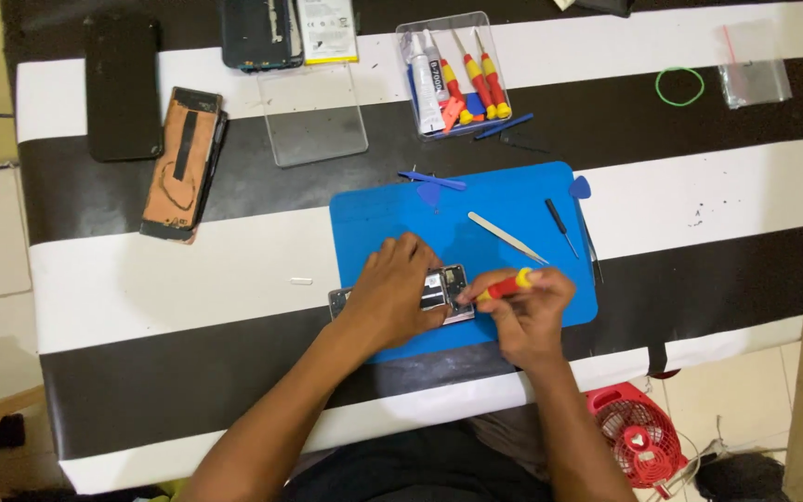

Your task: Removing internal components and screws from a smartphone during a repair process.

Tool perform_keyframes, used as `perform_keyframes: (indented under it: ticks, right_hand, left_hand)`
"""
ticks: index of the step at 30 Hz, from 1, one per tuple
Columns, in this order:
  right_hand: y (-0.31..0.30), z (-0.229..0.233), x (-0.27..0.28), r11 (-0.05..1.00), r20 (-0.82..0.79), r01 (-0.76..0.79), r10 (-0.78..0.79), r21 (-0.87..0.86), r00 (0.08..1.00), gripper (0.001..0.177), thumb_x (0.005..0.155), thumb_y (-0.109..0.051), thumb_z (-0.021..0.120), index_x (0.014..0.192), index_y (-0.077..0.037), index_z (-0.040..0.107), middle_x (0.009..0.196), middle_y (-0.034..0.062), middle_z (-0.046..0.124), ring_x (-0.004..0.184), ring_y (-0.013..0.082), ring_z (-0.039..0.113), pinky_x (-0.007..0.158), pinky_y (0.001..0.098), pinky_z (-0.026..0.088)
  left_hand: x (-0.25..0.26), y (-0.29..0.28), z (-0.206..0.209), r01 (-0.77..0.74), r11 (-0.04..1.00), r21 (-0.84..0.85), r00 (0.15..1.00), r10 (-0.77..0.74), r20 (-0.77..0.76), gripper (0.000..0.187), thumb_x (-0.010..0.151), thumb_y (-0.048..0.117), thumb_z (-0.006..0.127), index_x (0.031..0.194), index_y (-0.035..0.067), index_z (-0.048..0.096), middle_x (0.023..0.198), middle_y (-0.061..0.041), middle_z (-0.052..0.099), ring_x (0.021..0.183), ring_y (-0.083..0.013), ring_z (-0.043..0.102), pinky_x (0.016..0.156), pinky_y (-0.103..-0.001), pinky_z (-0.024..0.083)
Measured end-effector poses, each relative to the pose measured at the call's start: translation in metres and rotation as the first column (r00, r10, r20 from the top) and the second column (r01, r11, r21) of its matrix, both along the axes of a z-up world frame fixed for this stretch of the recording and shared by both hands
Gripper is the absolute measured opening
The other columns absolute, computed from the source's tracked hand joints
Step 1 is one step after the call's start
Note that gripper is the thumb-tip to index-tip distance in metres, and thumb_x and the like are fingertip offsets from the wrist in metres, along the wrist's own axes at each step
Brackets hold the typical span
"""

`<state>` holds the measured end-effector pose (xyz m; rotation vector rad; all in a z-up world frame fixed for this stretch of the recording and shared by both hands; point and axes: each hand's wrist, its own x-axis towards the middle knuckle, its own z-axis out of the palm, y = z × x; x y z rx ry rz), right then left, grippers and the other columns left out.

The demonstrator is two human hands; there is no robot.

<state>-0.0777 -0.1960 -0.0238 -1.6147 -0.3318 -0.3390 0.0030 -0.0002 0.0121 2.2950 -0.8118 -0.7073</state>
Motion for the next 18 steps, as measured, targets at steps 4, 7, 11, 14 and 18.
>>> perform_keyframes:
  ticks: [4,7,11,14,18]
  right_hand:
    - [-0.004,0.01,-0.002,0.992,0.047,-0.055,0.061,-0.117,0.997,0.036,0.099,0.002,0.05,0.122,-0.014,0.029,0.096,0.0223,0.075,0.083,0.0283,0.073,0.075,0.0373,0.063]
    - [-0.004,0.011,0.001,0.975,0.031,-0.108,0.116,-0.194,0.993,0.032,0.098,0.003,0.052,0.122,-0.011,0.036,0.097,0.0209,0.077,0.081,0.0264,0.073,0.071,0.0357,0.064]
    - [0.001,0.001,0.003,0.982,0.051,-0.064,0.074,-0.178,0.996,0.033,0.095,0.006,0.057,0.121,-0.006,0.04,0.092,0.0194,0.076,0.075,0.0251,0.071,0.065,0.0364,0.063]
    - [0.008,-0.009,-0.007,0.986,0.089,0.054,-0.04,-0.161,0.995,0.031,0.098,0.002,0.054,0.122,-0.008,0.037,0.088,0.0184,0.074,0.073,0.0266,0.069,0.065,0.0363,0.062]
    - [0.028,-0.016,-0.018,0.956,0.208,0.25,-0.216,-0.155,0.954,0.029,0.1,0.004,0.049,0.122,-0.01,0.036,0.084,0.0193,0.068,0.071,0.0305,0.067,0.066,0.038,0.061]
  left_hand:
    - [-0.002,0.001,-0.004,-0.01,1.0,-0.014,1.0,0.01,-0.006,0.057,0.079,0.03,0.082,0.122,0.002,0.058,0.116,-0.014,0.05,0.116,-0.0369,0.048,0.094,-0.047,0.042]
    - [-0.004,0.002,-0.011,-0.004,1.0,-0.031,1.0,0.004,0.006,0.058,0.079,0.034,0.083,0.12,0.004,0.057,0.115,-0.013,0.05,0.114,-0.0364,0.048,0.093,-0.046,0.042]
    - [-0.005,0.002,-0.012,-0.02,0.999,-0.046,0.999,0.021,0.037,0.056,0.079,0.035,0.083,0.119,0.005,0.058,0.113,-0.012,0.05,0.113,-0.0352,0.049,0.091,-0.045,0.042]
    - [-0.003,0.001,-0.01,-0.022,0.999,-0.049,0.999,0.024,0.046,0.057,0.078,0.033,0.084,0.12,0.004,0.058,0.114,-0.013,0.051,0.113,-0.036,0.05,0.09,-0.046,0.043]
    - [-0.003,0.001,-0.009,-0.017,0.999,-0.042,0.998,0.02,0.056,0.058,0.077,0.031,0.084,0.121,0.003,0.059,0.114,-0.014,0.052,0.115,-0.0378,0.051,0.089,-0.046,0.044]
